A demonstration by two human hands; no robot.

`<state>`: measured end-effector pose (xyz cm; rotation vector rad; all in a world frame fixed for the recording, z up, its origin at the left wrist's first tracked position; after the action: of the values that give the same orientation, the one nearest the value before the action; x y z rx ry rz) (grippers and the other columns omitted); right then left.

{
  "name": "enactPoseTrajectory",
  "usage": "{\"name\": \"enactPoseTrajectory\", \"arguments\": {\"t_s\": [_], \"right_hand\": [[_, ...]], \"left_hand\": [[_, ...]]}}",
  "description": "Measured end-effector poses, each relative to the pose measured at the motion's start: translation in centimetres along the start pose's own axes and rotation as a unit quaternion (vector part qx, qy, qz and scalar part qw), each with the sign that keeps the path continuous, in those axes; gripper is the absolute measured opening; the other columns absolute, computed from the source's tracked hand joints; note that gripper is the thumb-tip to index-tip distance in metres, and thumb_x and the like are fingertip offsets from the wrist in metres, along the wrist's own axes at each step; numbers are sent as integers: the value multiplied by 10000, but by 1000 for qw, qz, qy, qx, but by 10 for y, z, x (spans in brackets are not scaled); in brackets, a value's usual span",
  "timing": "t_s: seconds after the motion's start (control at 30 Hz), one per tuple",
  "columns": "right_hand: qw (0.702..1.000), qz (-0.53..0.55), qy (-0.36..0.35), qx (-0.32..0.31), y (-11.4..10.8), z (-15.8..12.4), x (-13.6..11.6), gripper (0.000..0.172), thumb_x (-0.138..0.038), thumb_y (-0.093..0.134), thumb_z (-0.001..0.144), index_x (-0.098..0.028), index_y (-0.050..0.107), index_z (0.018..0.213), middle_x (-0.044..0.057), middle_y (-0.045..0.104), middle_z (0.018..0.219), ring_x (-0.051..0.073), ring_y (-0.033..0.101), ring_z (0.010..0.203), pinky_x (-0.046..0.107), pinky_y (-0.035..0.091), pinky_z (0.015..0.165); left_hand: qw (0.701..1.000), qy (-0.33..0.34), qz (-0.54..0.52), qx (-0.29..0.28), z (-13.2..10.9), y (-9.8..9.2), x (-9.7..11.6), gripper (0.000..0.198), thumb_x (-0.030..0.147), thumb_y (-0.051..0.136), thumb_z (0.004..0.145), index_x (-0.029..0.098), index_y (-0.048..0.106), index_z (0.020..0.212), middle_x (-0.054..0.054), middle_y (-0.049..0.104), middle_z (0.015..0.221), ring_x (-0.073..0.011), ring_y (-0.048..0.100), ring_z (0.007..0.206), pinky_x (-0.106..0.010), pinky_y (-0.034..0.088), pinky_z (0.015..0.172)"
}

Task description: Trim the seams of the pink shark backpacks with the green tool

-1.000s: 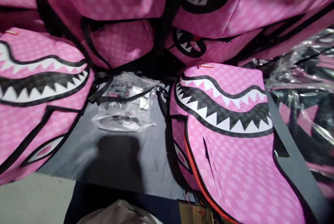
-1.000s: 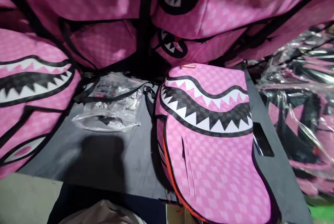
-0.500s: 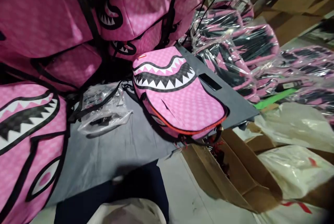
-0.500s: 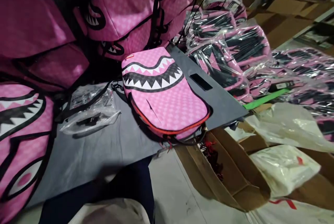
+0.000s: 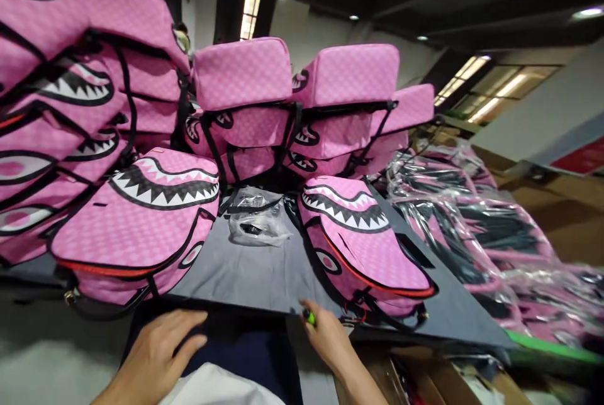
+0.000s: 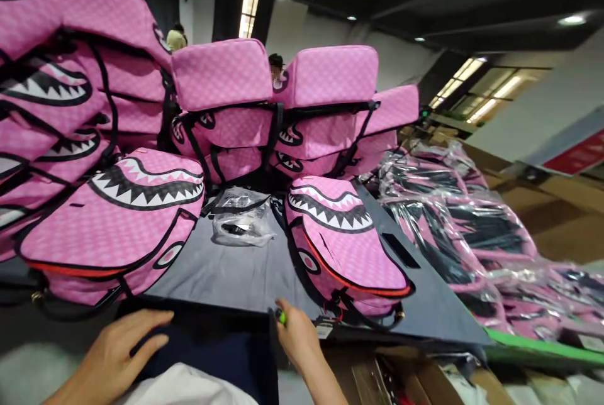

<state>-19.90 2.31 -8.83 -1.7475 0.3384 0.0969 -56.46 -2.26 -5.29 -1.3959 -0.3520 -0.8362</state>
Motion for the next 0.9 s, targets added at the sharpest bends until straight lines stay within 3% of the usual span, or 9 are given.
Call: {"name": "enactPoseTrajectory", "arguments": {"t_s": [0.1,0.17,0.23,0.3,0.4,0.53,0.63,0.77,0.9], "right_hand": [[978,-56,-180,92,-26,33,-109,717,-56,591,749,-277,500,1425,88,465,1514,284,471,1357,372,444,1049],[954,-99,-252,129,-22,59,-170,765,-41,587,760,-271,439,1474,109,266,1625,328,291,1467,452,366,1111],[949,-123,-261,127,-8,93,-202,794,-51,591,788,-311,379,1508,98,170,1656,342,182,1503,526,272,1150],[957,-125,-240,106,7,130,-209,790,-92,604,817,-328,343,1524,100,205,1647,345,223,1486,554,285,1131],[967,-111,-215,83,16,180,-191,620,-216,555,895,-268,408,1495,120,339,1592,315,351,1421,486,424,1032],[970,-106,-206,77,0,238,-162,513,-287,461,946,-215,468,1453,118,372,1572,264,325,1432,425,441,1022],[973,-107,-182,97,-18,258,-158,528,-270,467,923,-183,470,1445,175,382,1549,326,322,1425,553,368,1067],[962,-89,-202,162,-30,211,-171,628,-169,479,868,-161,399,1490,186,272,1603,340,236,1475,579,231,1152],[931,123,-309,149,-28,126,-187,478,-221,462,873,-152,595,1327,164,588,1382,287,550,1272,448,437,1051]], "left_hand": [[967,46,118,220,21,-70,32,411,478,511,925,271,677,1240,-60,638,1340,-287,567,1283,-470,442,1106],[943,22,206,261,34,-89,22,525,487,502,933,214,565,1377,-115,439,1534,-336,397,1426,-546,364,1144],[927,-9,283,245,45,-92,1,690,537,529,911,153,431,1477,-194,296,1596,-395,320,1456,-598,350,1122],[918,-34,340,203,52,-84,-19,819,565,605,861,131,363,1512,-233,366,1551,-421,386,1409,-606,371,1091],[908,-96,386,133,63,-72,-37,825,518,721,793,159,436,1478,-192,557,1417,-397,507,1313,-564,406,1067],[902,-173,390,69,89,-68,-37,610,485,749,779,157,646,1282,-180,617,1348,-422,527,1285,-553,442,1029],[925,-147,346,58,99,-65,-32,347,402,689,853,160,725,1100,-155,698,1213,-392,593,1211,-519,478,979],[948,-107,289,80,85,-61,-27,221,285,568,936,154,722,848,-95,751,841,-241,714,805,-349,521,762],[970,-53,195,135,69,-85,26,339,328,567,936,174,672,654,-15,678,605,-149,635,567,-243,427,574]]}}
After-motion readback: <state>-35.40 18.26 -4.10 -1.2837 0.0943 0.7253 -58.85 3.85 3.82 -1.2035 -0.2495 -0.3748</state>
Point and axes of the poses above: each hand's wrist, its own z-axis towards the middle knuckle, its own y-axis out of the palm, x = y × z, the point moved 10 cm from there along z, towards the middle knuckle
